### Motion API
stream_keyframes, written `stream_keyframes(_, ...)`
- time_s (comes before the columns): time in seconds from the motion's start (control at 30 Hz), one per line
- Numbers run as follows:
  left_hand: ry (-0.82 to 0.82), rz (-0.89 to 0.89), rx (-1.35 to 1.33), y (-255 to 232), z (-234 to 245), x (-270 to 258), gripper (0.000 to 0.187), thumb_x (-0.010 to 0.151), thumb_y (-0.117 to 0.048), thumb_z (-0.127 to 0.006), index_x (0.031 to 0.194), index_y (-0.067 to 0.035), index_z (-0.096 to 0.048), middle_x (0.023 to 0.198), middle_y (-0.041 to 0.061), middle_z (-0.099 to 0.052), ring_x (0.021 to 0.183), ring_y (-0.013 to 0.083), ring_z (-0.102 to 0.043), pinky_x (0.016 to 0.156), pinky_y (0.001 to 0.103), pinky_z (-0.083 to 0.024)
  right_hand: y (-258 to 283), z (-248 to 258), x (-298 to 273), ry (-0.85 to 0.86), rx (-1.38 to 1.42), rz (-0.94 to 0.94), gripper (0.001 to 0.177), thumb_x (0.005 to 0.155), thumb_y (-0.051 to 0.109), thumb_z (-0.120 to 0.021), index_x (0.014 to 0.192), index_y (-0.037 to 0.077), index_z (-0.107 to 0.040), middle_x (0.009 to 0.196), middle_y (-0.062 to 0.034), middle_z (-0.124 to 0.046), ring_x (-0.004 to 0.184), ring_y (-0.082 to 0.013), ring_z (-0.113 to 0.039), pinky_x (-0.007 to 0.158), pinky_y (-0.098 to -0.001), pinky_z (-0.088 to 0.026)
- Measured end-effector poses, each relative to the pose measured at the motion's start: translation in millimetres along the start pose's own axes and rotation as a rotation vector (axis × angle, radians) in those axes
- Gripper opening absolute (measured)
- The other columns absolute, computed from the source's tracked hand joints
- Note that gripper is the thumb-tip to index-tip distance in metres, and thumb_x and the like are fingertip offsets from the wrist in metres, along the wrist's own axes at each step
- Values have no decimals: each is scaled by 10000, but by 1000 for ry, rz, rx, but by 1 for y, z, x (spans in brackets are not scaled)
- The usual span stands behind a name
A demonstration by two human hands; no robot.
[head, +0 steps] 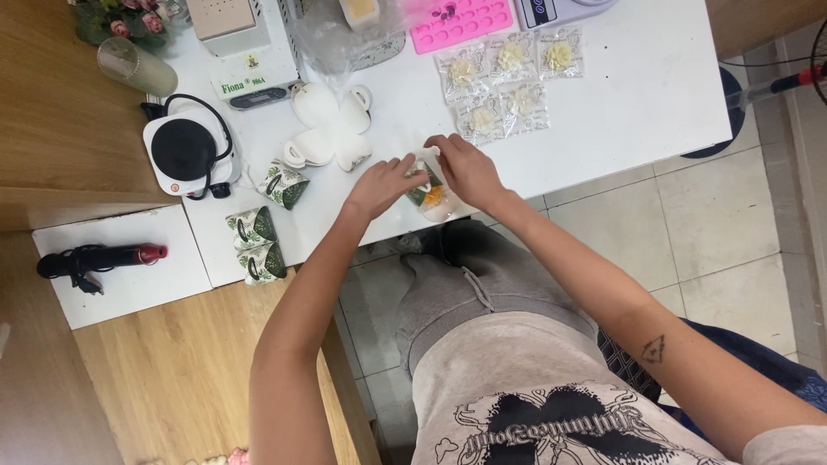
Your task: Packaging decorative candles into boxes and organizing them on shelves.
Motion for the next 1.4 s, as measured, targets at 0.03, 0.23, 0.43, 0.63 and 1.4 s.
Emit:
stream_keyframes(0.03,-57,-21,12,-1,11,4,445,819,-27,-615,1225,-193,-542,1196,137,-585,967,299,-656,784,413,-537,0,7,6,37,-112,123,342,1004,75,-582,1331,166,-614,1111,-158,-671,962,-352,-675,769,-460,-554)
stream_keyframes(0.23,-259,588,-280,-22,4,-24,316,930,-5,-607,1227,-16,-498,1211,184,-565,1024,356,-641,848,468,-529,-8,-8,21,91,-275,679,231,814,125,-716,1027,178,-785,1259,-52,-676,1076,-254,-646,849,-405,-541)
stream_keyframes(0.43,-172,1202,-921,-52,-132,-106,365,1102,-357,-627,1217,-22,-541,1117,183,-671,1047,331,-681,928,454,-539,-30,-21,35,166,-444,663,120,812,145,-780,928,170,-791,1001,23,-663,1040,-209,-650,906,-377,-543)
stream_keyframes(0.63,-522,1096,-737,-105,-27,-68,675,885,-321,-792,1335,55,-460,1245,224,-507,1174,387,-509,957,479,-453,-25,-7,26,109,-113,357,130,792,120,-828,911,169,-807,999,-52,-595,956,-235,-625,811,-373,-549)
stream_keyframes(1.4,-421,1072,-1092,-59,-82,-33,824,941,-4,-638,1589,-14,-131,1073,181,-708,916,285,-775,776,352,-609,-55,-29,17,121,233,-15,137,884,79,-772,1009,24,-770,1292,-136,-650,1035,-246,-733,916,-324,-625)
Point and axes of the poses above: each hand's wrist, its own x-axis towards the middle knuckle, its own z-axis out of the back of the hand, y = z × x, the point moved 2 cm from there along x, towards the middle knuckle
